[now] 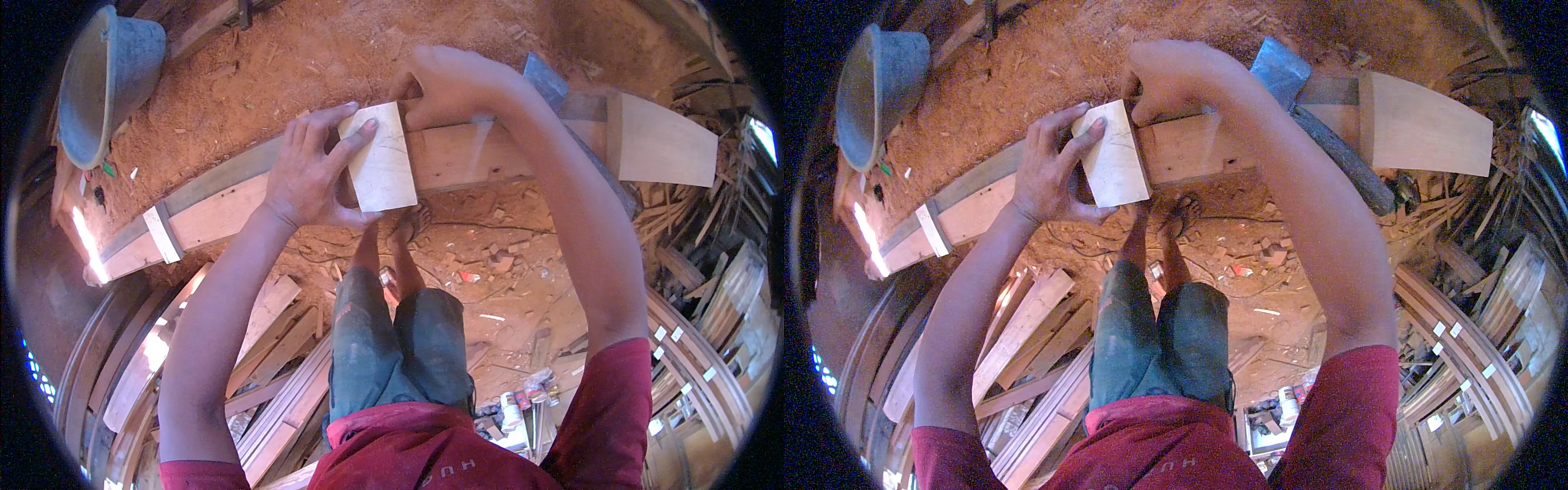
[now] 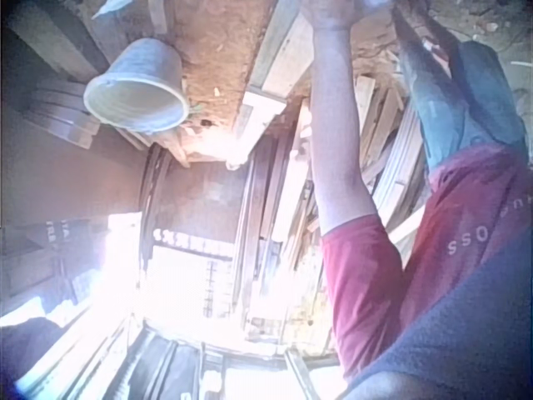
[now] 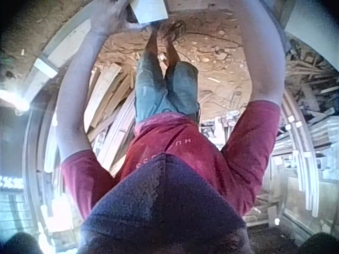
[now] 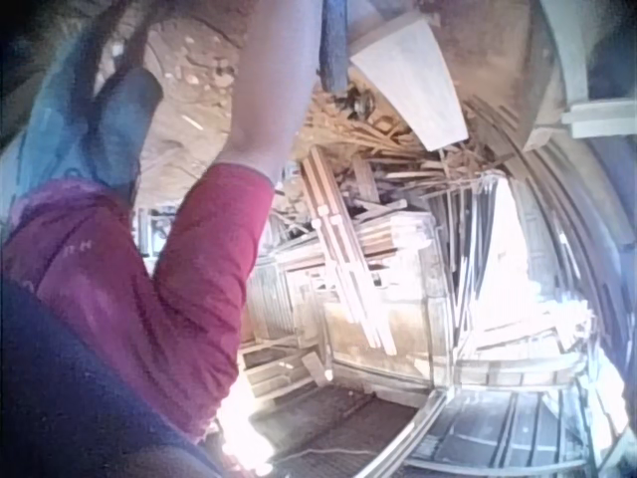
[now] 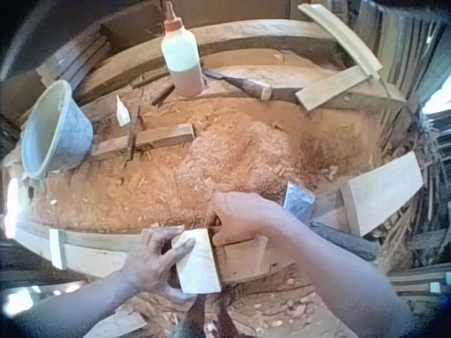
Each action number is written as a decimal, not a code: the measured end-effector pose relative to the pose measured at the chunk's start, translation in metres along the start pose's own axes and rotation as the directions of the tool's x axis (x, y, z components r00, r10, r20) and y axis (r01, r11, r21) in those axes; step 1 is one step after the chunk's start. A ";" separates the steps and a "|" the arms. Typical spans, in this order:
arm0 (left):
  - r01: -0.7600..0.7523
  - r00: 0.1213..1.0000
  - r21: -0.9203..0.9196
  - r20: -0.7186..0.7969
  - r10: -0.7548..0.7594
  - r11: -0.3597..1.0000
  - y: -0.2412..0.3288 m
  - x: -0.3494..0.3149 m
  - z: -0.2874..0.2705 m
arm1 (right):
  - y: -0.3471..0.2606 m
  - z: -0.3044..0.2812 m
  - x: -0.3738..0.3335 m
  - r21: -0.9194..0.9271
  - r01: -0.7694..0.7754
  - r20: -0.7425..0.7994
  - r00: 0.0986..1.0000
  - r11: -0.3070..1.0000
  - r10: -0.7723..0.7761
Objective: The person applies glue to small wooden blocks and attaches them to a long wooden plank on the floor. They use a hammer to tap the blocks into place and repeat the process for multiple blocks along the plank.
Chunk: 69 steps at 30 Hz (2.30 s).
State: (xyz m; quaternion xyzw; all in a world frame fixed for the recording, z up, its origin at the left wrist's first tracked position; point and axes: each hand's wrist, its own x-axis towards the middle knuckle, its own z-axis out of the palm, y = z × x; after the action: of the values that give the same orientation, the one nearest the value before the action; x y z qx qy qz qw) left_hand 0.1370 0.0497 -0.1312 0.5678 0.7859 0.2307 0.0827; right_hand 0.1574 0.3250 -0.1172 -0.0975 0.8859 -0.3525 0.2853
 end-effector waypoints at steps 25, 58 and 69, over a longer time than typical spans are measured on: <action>0.005 1.000 0.001 -0.011 -0.005 1.000 -0.004 -0.004 0.003 | -0.045 0.082 -0.075 -0.481 -0.195 -0.541 0.833 0.855 -0.114; -0.031 0.999 0.039 -0.023 0.031 0.999 0.002 -0.001 0.006 | -0.084 0.160 -0.111 -0.537 -0.451 -0.487 0.856 0.713 0.174; -0.044 0.998 0.030 -0.044 0.045 0.999 0.000 0.001 0.004 | -0.077 0.117 -0.097 -0.596 -0.382 -0.453 0.886 0.706 0.097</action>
State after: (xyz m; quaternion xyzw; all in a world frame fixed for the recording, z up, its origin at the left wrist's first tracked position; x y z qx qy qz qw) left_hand 0.1385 0.0516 -0.1342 0.5809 0.7780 0.2335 0.0518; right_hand 0.3016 0.2385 -0.0918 -0.0030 0.9954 0.0189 0.0935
